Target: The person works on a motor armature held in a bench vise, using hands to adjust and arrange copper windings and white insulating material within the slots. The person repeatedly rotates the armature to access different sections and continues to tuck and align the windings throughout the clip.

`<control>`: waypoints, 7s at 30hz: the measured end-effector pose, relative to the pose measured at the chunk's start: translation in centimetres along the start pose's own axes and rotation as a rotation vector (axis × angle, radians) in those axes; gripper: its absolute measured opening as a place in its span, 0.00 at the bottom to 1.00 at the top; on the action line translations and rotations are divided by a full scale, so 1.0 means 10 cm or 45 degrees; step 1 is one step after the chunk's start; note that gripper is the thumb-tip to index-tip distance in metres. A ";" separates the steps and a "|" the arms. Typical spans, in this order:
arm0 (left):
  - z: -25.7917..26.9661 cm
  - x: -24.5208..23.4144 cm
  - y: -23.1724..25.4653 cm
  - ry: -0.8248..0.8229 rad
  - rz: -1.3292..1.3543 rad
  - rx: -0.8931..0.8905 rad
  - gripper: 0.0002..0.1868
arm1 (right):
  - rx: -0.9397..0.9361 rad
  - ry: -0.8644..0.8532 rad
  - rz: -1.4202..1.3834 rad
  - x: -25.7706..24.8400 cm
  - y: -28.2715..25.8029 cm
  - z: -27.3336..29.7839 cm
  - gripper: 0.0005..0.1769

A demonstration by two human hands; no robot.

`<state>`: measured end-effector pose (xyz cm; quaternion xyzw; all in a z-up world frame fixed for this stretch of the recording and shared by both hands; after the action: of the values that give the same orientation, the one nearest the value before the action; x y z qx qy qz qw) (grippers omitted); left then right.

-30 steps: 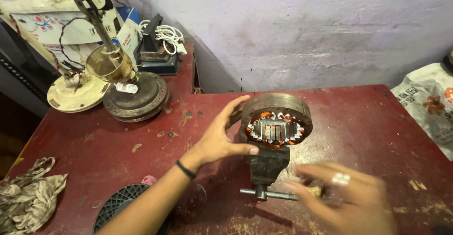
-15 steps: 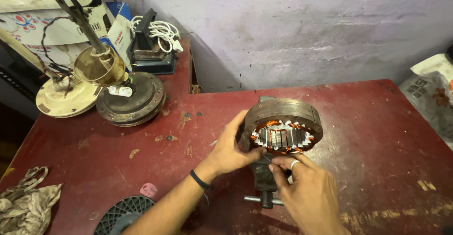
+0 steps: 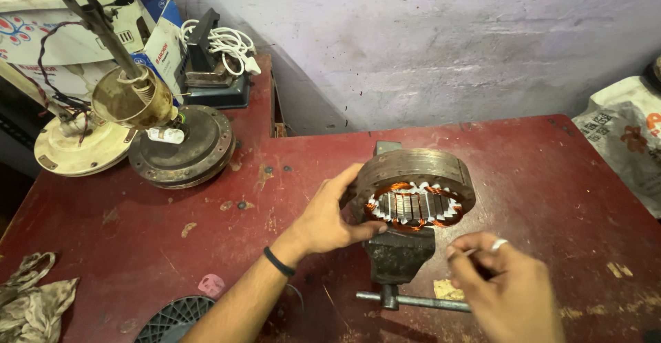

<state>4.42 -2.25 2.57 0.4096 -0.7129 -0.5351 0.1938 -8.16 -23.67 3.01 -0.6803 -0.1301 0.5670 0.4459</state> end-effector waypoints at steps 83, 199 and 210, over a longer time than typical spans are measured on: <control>0.04 0.18 -0.24 0.060 0.455 -0.025 0.40 | -0.382 0.357 -0.042 0.51 -0.84 -0.10 0.12; -0.06 0.11 -0.23 0.131 0.117 -0.077 0.40 | -0.477 -0.236 -1.310 0.63 0.20 -0.61 0.38; 0.01 0.09 -0.35 0.219 0.125 -0.033 0.40 | -0.471 -0.203 -1.199 0.73 0.13 -0.60 0.28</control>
<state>5.11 -3.24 -0.80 0.4161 -0.7058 -0.4972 0.2855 -0.91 -22.13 -3.00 -0.5699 -0.5543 0.3222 0.5139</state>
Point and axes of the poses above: each hand's wrist, its own z-axis away from the middle knuckle, its own x-axis out of the palm, y = z × x, the point moved 5 cm from there along -z, towards the middle knuckle
